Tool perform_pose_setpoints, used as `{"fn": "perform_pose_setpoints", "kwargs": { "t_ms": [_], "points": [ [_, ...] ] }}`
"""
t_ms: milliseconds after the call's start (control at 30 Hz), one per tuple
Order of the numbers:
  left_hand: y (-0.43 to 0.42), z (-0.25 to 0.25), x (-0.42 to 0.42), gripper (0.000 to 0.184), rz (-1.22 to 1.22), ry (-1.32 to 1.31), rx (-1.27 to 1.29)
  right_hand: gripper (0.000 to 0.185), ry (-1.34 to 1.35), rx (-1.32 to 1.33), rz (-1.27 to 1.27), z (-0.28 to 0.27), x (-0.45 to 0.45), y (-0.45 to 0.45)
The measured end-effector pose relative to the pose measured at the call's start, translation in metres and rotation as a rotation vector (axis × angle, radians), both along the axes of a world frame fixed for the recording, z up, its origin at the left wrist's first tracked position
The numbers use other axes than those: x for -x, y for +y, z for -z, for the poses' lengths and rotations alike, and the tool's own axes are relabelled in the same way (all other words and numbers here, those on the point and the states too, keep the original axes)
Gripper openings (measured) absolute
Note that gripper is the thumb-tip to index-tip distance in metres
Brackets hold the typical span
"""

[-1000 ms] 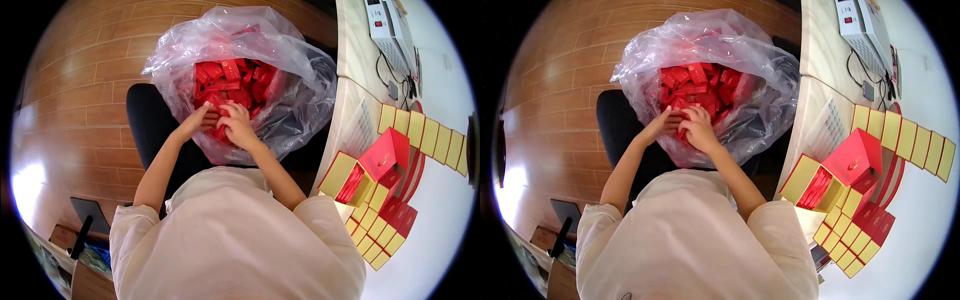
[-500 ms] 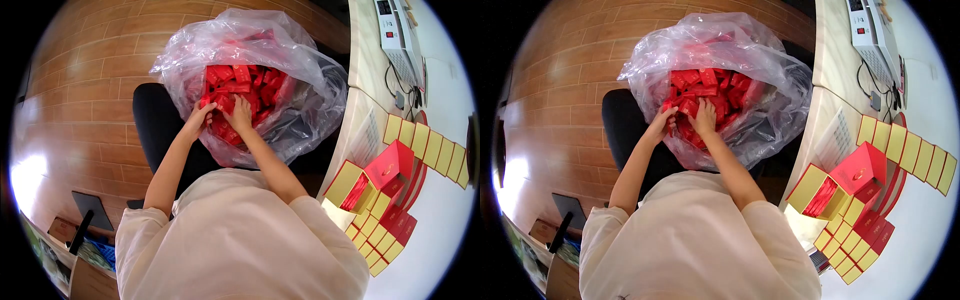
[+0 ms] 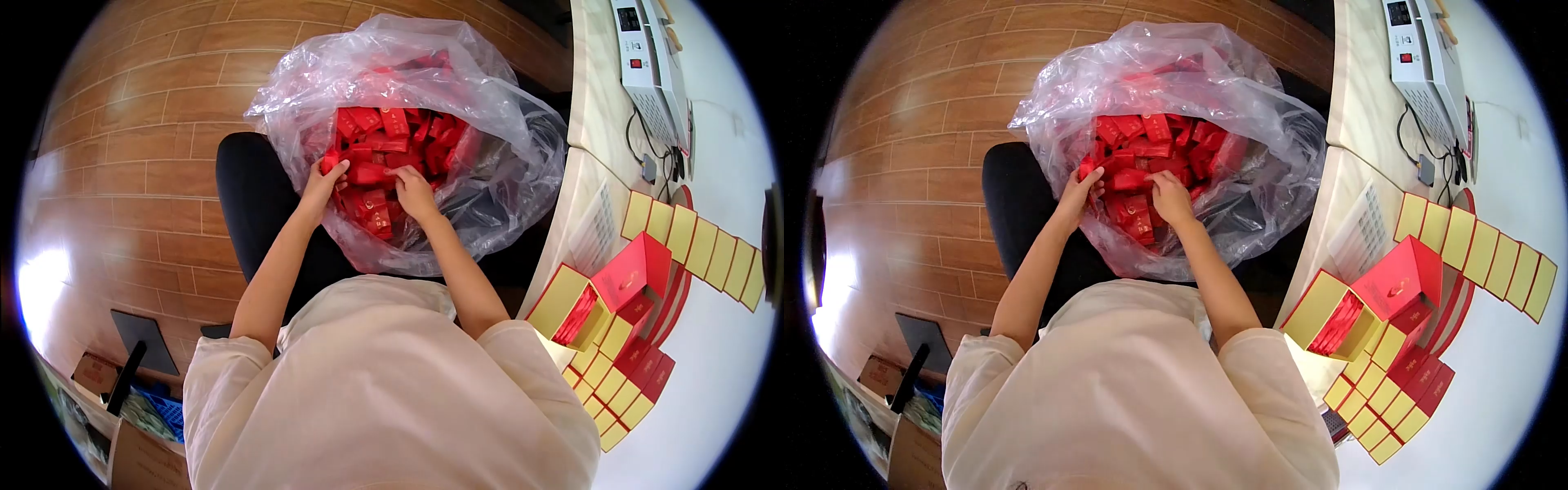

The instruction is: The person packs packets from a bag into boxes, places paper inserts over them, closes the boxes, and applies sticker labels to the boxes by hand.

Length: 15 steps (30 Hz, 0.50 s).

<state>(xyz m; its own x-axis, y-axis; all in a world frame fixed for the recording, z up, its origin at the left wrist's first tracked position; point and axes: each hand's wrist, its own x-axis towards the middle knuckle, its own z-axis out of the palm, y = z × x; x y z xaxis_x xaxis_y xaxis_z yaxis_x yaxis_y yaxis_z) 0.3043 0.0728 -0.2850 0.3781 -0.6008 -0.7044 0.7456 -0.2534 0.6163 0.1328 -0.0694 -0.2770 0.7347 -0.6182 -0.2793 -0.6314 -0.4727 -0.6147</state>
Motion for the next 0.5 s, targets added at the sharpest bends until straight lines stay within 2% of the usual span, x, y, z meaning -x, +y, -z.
{"fn": "perform_pose_setpoints", "kwargs": {
  "t_ms": [67, 100, 200, 267, 333, 400, 467, 500],
  "points": [
    [0.000, 0.000, 0.000, 0.055, 0.072, 0.005, -0.037, 0.015, -0.237, -0.096, -0.092, -0.016, 0.000, -0.005],
    [-0.001, -0.001, 0.004, 0.055, 0.075, 0.005, -0.034, 0.015, -0.236, -0.093, -0.089, -0.027, -0.004, -0.004],
    [-0.001, -0.007, 0.019, 0.089, 0.312, -0.065, 0.075, 0.010, -0.333, -0.162, -0.148, -0.037, -0.017, 0.006],
    [0.000, -0.024, 0.025, 0.090, 0.478, -0.080, 0.086, 0.013, -0.408, -0.253, -0.081, -0.034, -0.030, 0.017],
    [0.002, -0.021, 0.029, 0.092, 0.443, -0.068, 0.096, 0.014, -0.327, -0.327, 0.009, -0.034, -0.039, 0.025],
    [0.001, -0.033, 0.024, 0.092, 0.389, 0.051, 0.190, 0.021, -0.394, -0.534, 0.316, -0.036, -0.050, 0.032],
    [0.001, -0.032, 0.021, 0.092, 0.390, 0.054, 0.182, 0.024, -0.419, -0.563, 0.313, -0.040, -0.049, 0.032],
    [0.001, -0.031, 0.020, 0.093, 0.389, 0.058, 0.177, 0.025, -0.417, -0.473, 0.202, -0.041, -0.048, 0.031]
  ]
}}
